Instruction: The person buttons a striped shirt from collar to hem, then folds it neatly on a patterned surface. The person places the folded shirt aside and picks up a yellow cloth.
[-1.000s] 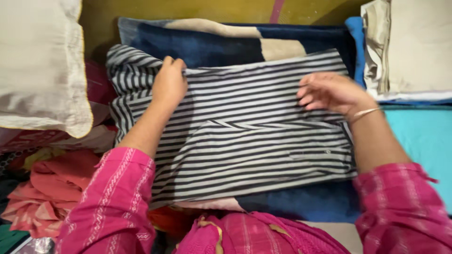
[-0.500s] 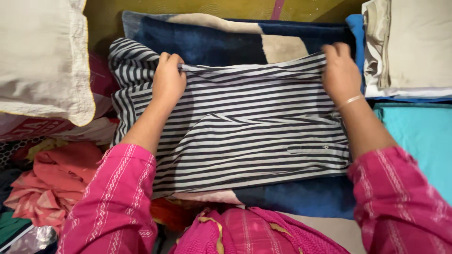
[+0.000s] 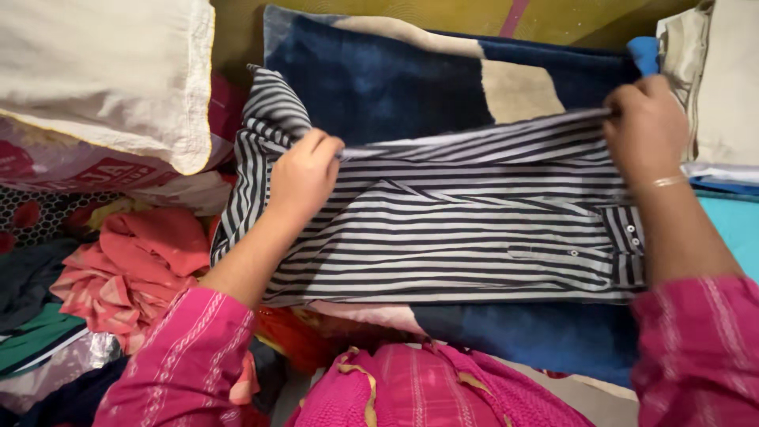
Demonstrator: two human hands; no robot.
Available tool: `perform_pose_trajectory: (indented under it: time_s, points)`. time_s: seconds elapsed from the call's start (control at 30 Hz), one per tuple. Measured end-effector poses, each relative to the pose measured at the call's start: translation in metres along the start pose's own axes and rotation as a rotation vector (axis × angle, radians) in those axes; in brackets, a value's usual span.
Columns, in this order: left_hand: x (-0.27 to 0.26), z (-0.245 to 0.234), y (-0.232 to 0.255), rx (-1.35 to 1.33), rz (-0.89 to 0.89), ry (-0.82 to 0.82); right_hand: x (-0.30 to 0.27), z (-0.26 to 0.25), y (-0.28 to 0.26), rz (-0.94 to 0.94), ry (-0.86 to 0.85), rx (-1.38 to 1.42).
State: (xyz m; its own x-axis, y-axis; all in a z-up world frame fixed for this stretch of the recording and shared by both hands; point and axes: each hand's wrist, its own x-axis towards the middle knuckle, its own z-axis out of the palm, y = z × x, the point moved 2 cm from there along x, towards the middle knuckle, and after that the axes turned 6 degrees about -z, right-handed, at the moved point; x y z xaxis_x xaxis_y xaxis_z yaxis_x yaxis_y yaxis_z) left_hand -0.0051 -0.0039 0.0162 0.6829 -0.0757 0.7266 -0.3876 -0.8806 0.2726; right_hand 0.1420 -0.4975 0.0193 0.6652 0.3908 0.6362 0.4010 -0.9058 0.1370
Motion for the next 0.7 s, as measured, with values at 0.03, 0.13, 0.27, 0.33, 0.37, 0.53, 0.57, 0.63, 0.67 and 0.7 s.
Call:
perform_pose_trajectory:
  time_s: [0.03,0.13,0.27,0.33,0.37,0.53,0.57,0.63,0.67,0.7]
  points:
    - [-0.006,-0.004,0.005,0.006,0.024,-0.007,-0.016,-0.013,0.002,0.006,0.008,0.012]
    - [-0.027,-0.013,0.019,-0.037,0.092,-0.067,-0.064,-0.048,0.001,0.02,-0.03,0.051]
    - [-0.05,-0.015,0.034,-0.074,0.24,-0.179,-0.111,-0.068,-0.011,0.046,-0.178,0.092]
    - [-0.061,-0.011,0.041,-0.089,0.312,-0.255,-0.125,-0.069,-0.018,0.053,-0.22,0.121]
    - [-0.065,-0.01,0.042,-0.081,0.313,-0.281,-0.129,-0.07,-0.02,0.065,-0.25,0.099]
    - [-0.075,-0.003,0.046,-0.081,0.351,-0.379,-0.133,-0.071,-0.03,0.062,-0.419,0.048]
    - [-0.077,-0.003,0.048,-0.088,0.337,-0.429,-0.13,-0.072,-0.031,0.087,-0.459,0.049]
    - [-0.079,-0.002,0.052,-0.102,0.305,-0.53,-0.12,-0.072,-0.036,0.136,-0.541,0.055]
    - [-0.078,-0.003,0.055,-0.066,0.293,-0.495,-0.112,-0.072,-0.04,0.13,-0.507,0.026]
    - [-0.077,-0.001,0.058,-0.032,0.282,-0.459,-0.103,-0.07,-0.044,0.125,-0.473,-0.004]
